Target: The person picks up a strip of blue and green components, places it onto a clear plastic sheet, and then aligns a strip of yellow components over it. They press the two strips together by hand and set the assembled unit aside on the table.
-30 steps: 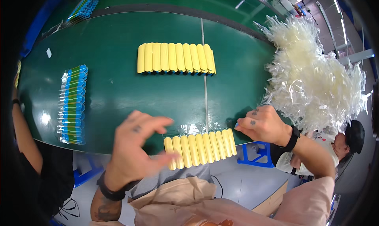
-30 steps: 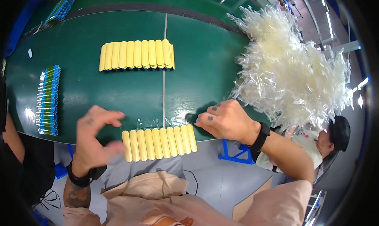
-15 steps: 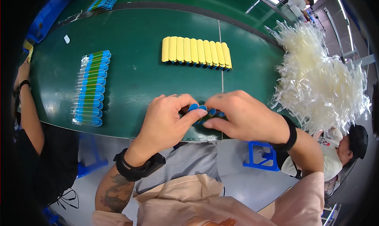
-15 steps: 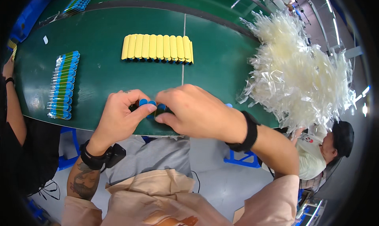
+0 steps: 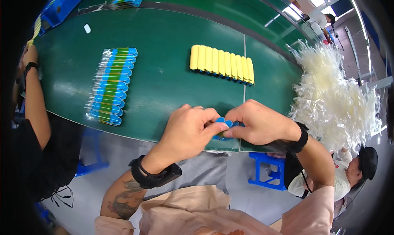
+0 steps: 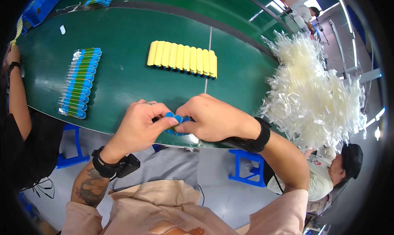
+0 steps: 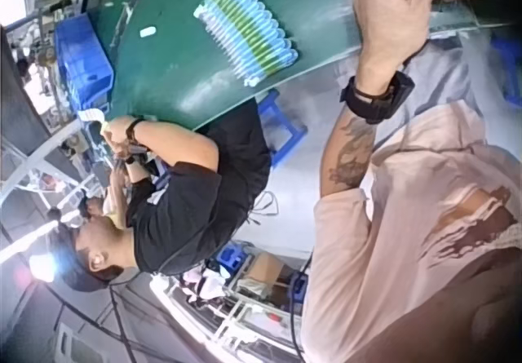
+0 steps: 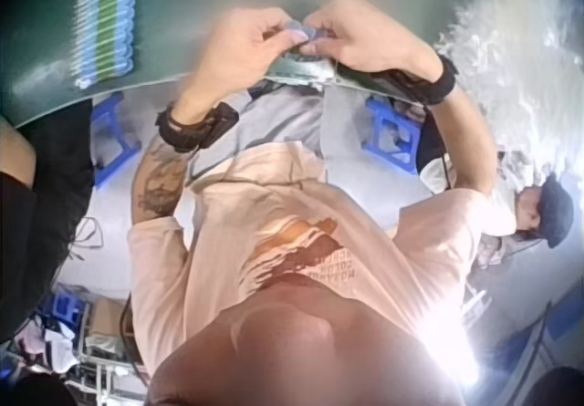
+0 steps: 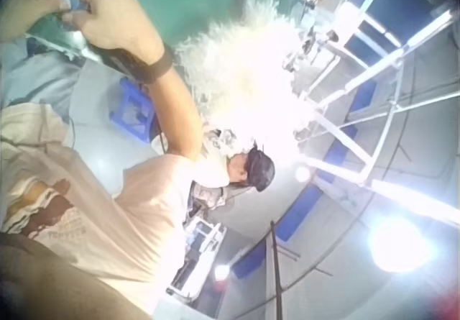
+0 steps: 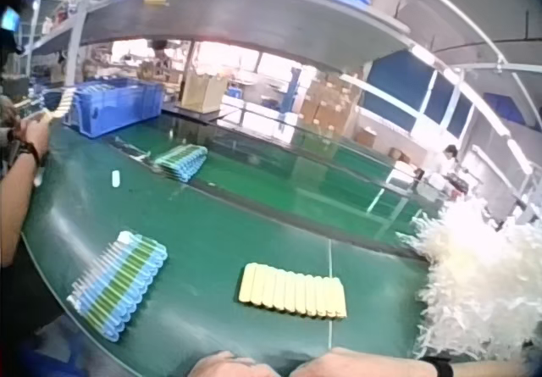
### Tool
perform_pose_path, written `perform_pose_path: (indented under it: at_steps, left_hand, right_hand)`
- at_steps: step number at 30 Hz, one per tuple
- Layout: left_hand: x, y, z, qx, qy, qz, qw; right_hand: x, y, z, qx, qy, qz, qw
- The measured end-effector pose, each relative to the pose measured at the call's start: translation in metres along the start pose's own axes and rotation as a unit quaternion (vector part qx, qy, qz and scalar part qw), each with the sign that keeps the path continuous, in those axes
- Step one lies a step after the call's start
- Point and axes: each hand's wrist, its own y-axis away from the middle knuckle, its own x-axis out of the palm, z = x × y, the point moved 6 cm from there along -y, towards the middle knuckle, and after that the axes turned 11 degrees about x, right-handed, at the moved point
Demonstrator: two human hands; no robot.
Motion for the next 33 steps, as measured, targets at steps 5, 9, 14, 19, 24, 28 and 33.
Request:
perform_pose_path:
  at_steps: [5, 9, 14, 19, 24, 28, 33]
  left_hand:
    - [-0.006, 0.002, -0.005, -0.001, -0.019, 0.015, 1.0]
    - [-0.001, 0.007, -0.013, 0.024, -0.062, -0.02, 0.998]
    - [0.003, 0.008, -0.008, 0.001, -0.029, 0.001, 1.0]
    - [-0.002, 0.013, -0.01, -0.012, -0.019, 0.015, 1.0]
    - [-0.003, 0.01, -0.008, -0.004, -0.021, 0.007, 1.0]
    - [-0.003, 0.01, -0.009, 0.005, -0.018, -0.011, 1.0]
    - [-0.002, 0.009, -0.01, 0.002, -0.022, 0.012, 1.0]
  right_hand:
    - [0.004, -0.005, 0.011, -0.074, 0.013, -0.011, 0.997]
    - [0.002, 0.003, 0.007, -0.032, 0.026, 0.004, 0.999]
    - [0.007, 0.0, -0.013, 0.029, 0.103, -0.031, 0.994]
    - [0.003, 0.0, -0.009, 0.021, 0.046, 0.014, 0.999]
    - [0.003, 0.008, -0.031, 0.004, 0.044, -0.026, 0.999]
    - [-0.01, 0.012, -0.044, 0.094, 0.078, -0.031, 0.992]
    - [-0.004, 0.014, -0.076, 0.061, 0.029, -0.009, 0.998]
